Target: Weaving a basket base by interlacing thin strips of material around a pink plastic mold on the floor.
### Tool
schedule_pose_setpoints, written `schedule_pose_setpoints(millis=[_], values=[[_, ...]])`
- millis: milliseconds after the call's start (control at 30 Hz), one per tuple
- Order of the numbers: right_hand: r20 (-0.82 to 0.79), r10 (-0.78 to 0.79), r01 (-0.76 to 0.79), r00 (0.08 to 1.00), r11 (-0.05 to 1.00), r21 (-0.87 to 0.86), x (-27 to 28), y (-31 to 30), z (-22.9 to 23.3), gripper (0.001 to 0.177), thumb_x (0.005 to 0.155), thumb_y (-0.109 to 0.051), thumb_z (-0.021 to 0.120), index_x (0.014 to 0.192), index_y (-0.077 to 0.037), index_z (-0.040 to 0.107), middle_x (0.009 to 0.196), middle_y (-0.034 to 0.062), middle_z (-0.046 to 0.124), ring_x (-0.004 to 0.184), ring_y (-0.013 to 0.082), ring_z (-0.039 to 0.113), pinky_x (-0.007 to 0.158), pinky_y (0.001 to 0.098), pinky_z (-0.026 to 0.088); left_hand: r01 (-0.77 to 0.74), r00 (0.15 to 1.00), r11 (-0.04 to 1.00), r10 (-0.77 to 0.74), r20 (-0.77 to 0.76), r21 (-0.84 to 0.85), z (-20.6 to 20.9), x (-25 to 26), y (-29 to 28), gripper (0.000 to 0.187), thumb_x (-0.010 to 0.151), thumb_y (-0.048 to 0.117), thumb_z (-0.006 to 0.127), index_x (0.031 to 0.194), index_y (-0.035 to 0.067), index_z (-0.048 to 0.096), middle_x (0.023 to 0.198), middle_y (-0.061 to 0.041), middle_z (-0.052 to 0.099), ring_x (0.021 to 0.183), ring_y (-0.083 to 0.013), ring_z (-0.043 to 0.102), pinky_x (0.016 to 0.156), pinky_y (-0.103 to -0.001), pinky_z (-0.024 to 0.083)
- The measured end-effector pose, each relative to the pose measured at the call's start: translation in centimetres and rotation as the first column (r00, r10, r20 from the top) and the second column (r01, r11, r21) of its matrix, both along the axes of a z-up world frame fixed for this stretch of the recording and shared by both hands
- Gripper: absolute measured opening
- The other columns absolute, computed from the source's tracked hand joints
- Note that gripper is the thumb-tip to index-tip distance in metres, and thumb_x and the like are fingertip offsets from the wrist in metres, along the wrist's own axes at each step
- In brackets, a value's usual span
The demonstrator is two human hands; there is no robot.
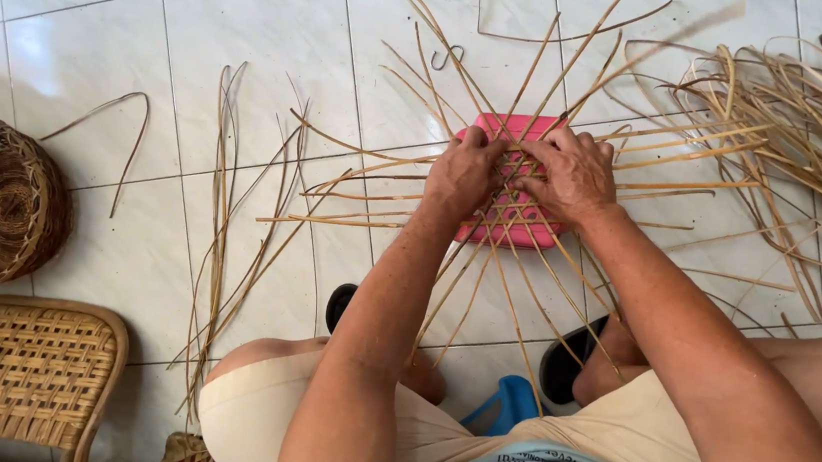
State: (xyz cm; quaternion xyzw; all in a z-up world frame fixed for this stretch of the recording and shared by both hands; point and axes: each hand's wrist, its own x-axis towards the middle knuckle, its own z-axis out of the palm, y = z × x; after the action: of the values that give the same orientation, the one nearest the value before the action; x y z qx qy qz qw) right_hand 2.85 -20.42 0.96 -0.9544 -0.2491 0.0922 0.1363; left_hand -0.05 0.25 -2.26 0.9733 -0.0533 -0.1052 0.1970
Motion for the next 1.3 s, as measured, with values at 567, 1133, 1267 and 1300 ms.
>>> schedule_pose_setpoints(millis=[567,1133,1267,1300], values=[[0.257,0.202,-0.194,0.945,0.979,-0.054,0.0,-0.2,-1.3,0.056,0.087,-0.048,0.075,0.136,-0.027,0.063,0.111,-0.0031,0.062,0.115,0.0237,0.061,0.098,0.0462,0.042,0.016,1.000,1.000,-0.016,-0.022,-0.010,-0.6,0.1,0.1,0.050,0.088,0.028,0.080,0.133,0.029,0.058,0.125,-0.011,0.051,0.112,-0.0492,0.066,0.094,-0.055,0.063],[0.183,0.150,-0.158,0.972,0.987,0.031,0.0,-0.6,-1.8,0.063,0.087,-0.044,0.076,0.144,-0.022,0.061,0.116,0.0028,0.061,0.116,0.0294,0.061,0.097,0.0503,0.047,0.041,0.999,0.999,-0.041,0.000,0.012,1.0,-0.3,0.0,0.052,0.090,0.029,0.080,0.136,0.024,0.056,0.127,-0.013,0.051,0.112,-0.0504,0.065,0.097,-0.054,0.062],[0.050,0.069,-0.074,0.996,0.991,0.107,0.9,-0.6,-2.3,0.048,0.093,-0.040,0.072,0.139,-0.027,0.065,0.119,0.0022,0.062,0.117,0.0323,0.059,0.097,0.0517,0.049,0.049,0.999,0.997,-0.049,-0.006,0.057,-1.0,0.2,0.0,0.053,0.090,0.033,0.079,0.136,0.027,0.054,0.127,-0.011,0.049,0.111,-0.0490,0.065,0.095,-0.052,0.063],[0.022,0.044,-0.047,0.999,0.991,0.124,1.2,-0.6,-2.3,0.034,0.099,-0.037,0.068,0.132,-0.030,0.069,0.114,0.0008,0.064,0.113,0.0319,0.060,0.095,0.0508,0.050,0.054,0.999,0.996,-0.054,-0.002,0.077,-1.8,0.5,0.0,0.053,0.089,0.035,0.079,0.135,0.029,0.053,0.126,-0.010,0.049,0.110,-0.0487,0.066,0.093,-0.051,0.064]])
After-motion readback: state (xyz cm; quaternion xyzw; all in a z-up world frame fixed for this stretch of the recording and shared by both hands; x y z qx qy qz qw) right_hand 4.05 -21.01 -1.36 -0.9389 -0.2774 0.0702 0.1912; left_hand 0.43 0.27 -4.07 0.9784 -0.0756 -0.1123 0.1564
